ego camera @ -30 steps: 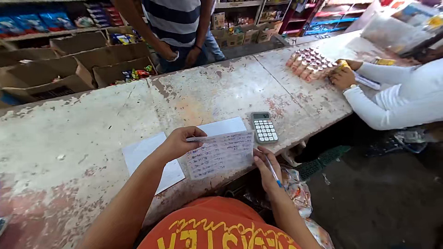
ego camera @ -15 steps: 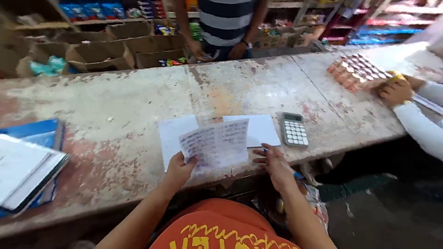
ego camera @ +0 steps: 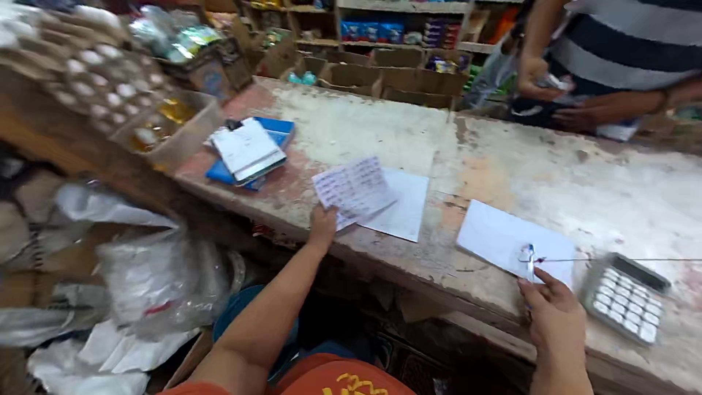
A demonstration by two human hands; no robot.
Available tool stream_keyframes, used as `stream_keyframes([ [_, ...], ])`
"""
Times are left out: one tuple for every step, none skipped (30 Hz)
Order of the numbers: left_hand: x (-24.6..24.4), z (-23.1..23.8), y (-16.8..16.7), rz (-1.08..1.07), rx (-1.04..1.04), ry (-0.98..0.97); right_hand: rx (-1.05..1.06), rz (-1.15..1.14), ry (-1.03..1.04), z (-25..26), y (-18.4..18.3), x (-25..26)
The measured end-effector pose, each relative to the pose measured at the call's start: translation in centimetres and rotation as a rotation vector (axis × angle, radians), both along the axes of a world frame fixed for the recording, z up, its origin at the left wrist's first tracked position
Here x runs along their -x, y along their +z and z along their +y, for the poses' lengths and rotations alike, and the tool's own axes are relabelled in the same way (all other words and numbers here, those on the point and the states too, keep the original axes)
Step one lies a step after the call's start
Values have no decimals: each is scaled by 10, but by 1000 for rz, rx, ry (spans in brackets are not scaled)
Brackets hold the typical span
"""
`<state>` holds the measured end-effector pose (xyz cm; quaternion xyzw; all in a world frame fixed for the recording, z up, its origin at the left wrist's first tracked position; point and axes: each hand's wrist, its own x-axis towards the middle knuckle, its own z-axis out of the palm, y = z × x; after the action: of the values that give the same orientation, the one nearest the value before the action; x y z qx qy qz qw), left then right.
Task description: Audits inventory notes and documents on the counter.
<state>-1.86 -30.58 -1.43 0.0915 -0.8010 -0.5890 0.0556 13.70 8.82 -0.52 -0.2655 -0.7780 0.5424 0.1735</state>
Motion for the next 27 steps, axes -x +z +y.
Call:
stream_keyframes([
  [0,-2,-1,6,16,-30,-1,19,-14,-1,-1,-2],
  [0,-3,-1,11,34,-59,-7,21,-22,-2,-1,-3],
  [-1,-4,-2,18,50,-77,-26,15,-25,-2,-1,-4],
  [-2,-4,-2,21,56,-87,-49,-1,-21,-2,0,-4],
  [-2,-3,-2,29,53,-89,-70,-22,-19,-2,1,-4],
  [-3,-2,-1,47,44,-93,-94,-30,-21,-2,1,-4],
  [-3,-2,0,77,33,-101,-117,-23,-24,-2,1,-4],
  [-2,-1,-1,115,18,-116,-138,1,-22,-1,-2,-4],
  [-4,-3,-2,151,-5,-141,-166,39,-19,0,-7,-5],
  [-9,-7,-6,173,-49,-172,-178,88,-19,1,-14,-7],
  [-15,-12,-9,186,-121,-184,-178,143,-17,2,-18,-8],
  [-21,-18,-9,196,-204,-169,-170,193,-8,2,-21,-8],
  [-27,-27,-8,204,-271,-134,-155,224,0,3,-23,-9],
  [-35,-40,-6,201,-316,-80,-127,234,14,2,-22,-13],
  [-41,-57,-3,205,-337,-20,-91,231,35,1,-17,-16],
  [-39,-76,3,215,-358,50,-52,212,46,0,-9,-16],
  [-30,-98,12,216,-369,129,-3,198,54,-1,-1,-15],
  [-17,-121,23,197,-370,203,58,200,57,-4,5,-14],
  [-2,-145,32,162,-364,283,124,221,47,-8,8,-12],
  [13,-165,42,129,-350,353,186,234,32,-13,12,-8],
  [28,-184,49,105,-325,412,265,240,12,-21,17,0],
  [42,-203,52,85,-293,463,336,216,19,-30,20,10],
  [55,-218,54,61,-252,499,396,176,60,-39,22,22],
  [65,-231,55,38,-209,517,425,122,149,-50,23,35],
  [73,-242,54,7,-169,518,429,73,246,-64,24,49],
  [79,-250,54,-32,-135,510,417,34,317,-83,25,62],
  [83,-254,57,-76,-109,496,395,2,377,-102,27,73],
])
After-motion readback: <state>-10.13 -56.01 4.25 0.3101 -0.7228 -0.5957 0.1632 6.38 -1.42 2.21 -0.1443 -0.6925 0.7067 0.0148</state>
